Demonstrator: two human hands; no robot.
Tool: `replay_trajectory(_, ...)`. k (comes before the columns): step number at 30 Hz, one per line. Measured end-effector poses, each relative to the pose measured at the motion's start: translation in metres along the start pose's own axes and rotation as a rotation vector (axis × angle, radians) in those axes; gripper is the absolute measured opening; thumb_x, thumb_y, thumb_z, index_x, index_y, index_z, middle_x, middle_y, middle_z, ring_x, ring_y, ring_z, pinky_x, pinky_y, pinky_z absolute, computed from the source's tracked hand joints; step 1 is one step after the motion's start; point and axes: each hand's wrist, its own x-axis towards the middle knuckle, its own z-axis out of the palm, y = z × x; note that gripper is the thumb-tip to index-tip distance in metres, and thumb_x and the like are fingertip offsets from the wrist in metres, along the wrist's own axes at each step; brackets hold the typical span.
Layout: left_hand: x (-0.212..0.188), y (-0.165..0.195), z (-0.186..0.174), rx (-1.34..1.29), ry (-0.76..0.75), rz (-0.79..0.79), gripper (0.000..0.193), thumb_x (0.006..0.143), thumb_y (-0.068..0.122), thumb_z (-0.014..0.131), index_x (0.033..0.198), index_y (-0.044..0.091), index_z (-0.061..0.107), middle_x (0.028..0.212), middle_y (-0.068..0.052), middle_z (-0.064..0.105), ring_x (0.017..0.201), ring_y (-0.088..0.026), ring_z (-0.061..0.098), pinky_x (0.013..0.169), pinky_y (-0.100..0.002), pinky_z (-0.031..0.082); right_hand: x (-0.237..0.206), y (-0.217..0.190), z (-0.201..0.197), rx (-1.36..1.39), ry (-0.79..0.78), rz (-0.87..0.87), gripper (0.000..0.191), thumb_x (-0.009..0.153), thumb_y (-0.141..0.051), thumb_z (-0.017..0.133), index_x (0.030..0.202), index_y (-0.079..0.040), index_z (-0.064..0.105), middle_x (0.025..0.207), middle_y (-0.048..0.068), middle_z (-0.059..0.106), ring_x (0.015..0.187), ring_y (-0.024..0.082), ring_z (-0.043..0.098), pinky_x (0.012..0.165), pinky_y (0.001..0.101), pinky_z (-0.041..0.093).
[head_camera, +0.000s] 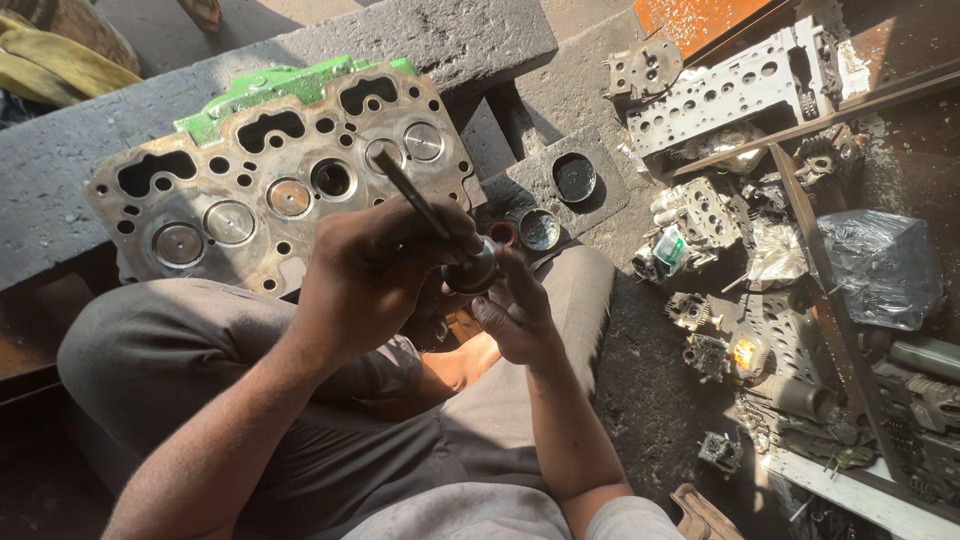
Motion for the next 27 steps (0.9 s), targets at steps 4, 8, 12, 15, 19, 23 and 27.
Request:
replay_trajectory(4, 0.000, 0.001, 0.003, -0.031, 0.003, -0.023, 0.018, 0.097, -0.005, 0.067, 0.111, 0.004, 0.073, 0.093, -0.003, 0.078, 0.081, -0.007, 0.075, 0.068, -0.022, 0.061, 0.013, -0.003, -0.003, -0.361, -0.031, -0.175, 0.100, 0.096, 0.014, 0.045, 0.168, -0.040, 0.002, 0.143, 0.029, 0.048, 0.131, 0.044, 0.053, 0.113, 0.0530, 0.047)
replay_trajectory(8, -0.001, 0.002, 0.003, -0.018, -0.013, 0.030, 0.014, 0.097, -0.004, 0.068, 0.107, 0.004, 0.074, 0.091, -0.004, 0.078, 0.078, -0.007, 0.075, 0.066, -0.022, 0.060, 0.021, -0.001, 0.000, -0.386, -0.023, -0.194, 0.103, 0.100, 0.012, 0.051, 0.170, -0.040, -0.004, 0.145, 0.023, 0.051, 0.131, 0.039, 0.056, 0.104, 0.0457, 0.051)
replay_trajectory(12, -0.002, 0.003, 0.002, -0.095, 0.032, -0.011, 0.016, 0.100, -0.005, 0.065, 0.109, 0.004, 0.074, 0.092, -0.004, 0.078, 0.079, -0.007, 0.074, 0.067, -0.022, 0.062, 0.021, -0.001, -0.001, -0.581, -0.018, -0.278, 0.101, 0.100, 0.008, 0.052, 0.169, -0.039, -0.003, 0.141, 0.019, 0.055, 0.132, 0.034, 0.056, 0.110, 0.0506, 0.047)
replay_trajectory(15, -0.002, 0.002, 0.002, -0.071, 0.024, -0.040, 0.015, 0.098, -0.003, 0.067, 0.109, 0.005, 0.075, 0.089, -0.004, 0.079, 0.074, -0.007, 0.074, 0.063, -0.021, 0.061, 0.016, -0.003, -0.004, -0.424, -0.003, -0.148, 0.095, 0.103, 0.008, 0.052, 0.170, -0.040, 0.005, 0.142, 0.016, 0.058, 0.134, 0.029, 0.056, 0.111, 0.0460, 0.047)
replay_trajectory(19, -0.001, 0.001, 0.004, 0.023, 0.017, 0.023, 0.014, 0.097, -0.001, 0.069, 0.109, 0.004, 0.075, 0.092, -0.004, 0.079, 0.077, -0.009, 0.077, 0.066, -0.022, 0.061, 0.012, -0.005, -0.006, -0.106, 0.014, -0.042, 0.090, 0.101, 0.010, 0.054, 0.169, -0.039, 0.019, 0.143, 0.022, 0.052, 0.139, 0.035, 0.048, 0.115, 0.0481, 0.045)
replay_trajectory(23, -0.002, 0.002, 0.004, 0.088, 0.058, 0.103, 0.014, 0.096, 0.000, 0.072, 0.108, 0.005, 0.076, 0.095, -0.006, 0.080, 0.082, -0.011, 0.079, 0.070, -0.024, 0.062, 0.015, -0.007, -0.007, -0.465, -0.031, -0.136, 0.094, 0.094, 0.013, 0.056, 0.163, -0.047, 0.036, 0.131, 0.022, 0.053, 0.133, 0.037, 0.051, 0.111, 0.0493, 0.048)
replay_trajectory(27, -0.005, 0.003, 0.003, 0.016, 0.033, 0.035, 0.015, 0.096, 0.000, 0.072, 0.110, 0.004, 0.075, 0.096, -0.006, 0.080, 0.088, -0.012, 0.080, 0.075, -0.024, 0.065, 0.025, -0.006, -0.005, -0.409, -0.008, -0.235, 0.097, 0.104, 0.008, 0.052, 0.170, -0.045, 0.005, 0.140, 0.018, 0.052, 0.134, 0.033, 0.051, 0.111, 0.0468, 0.049)
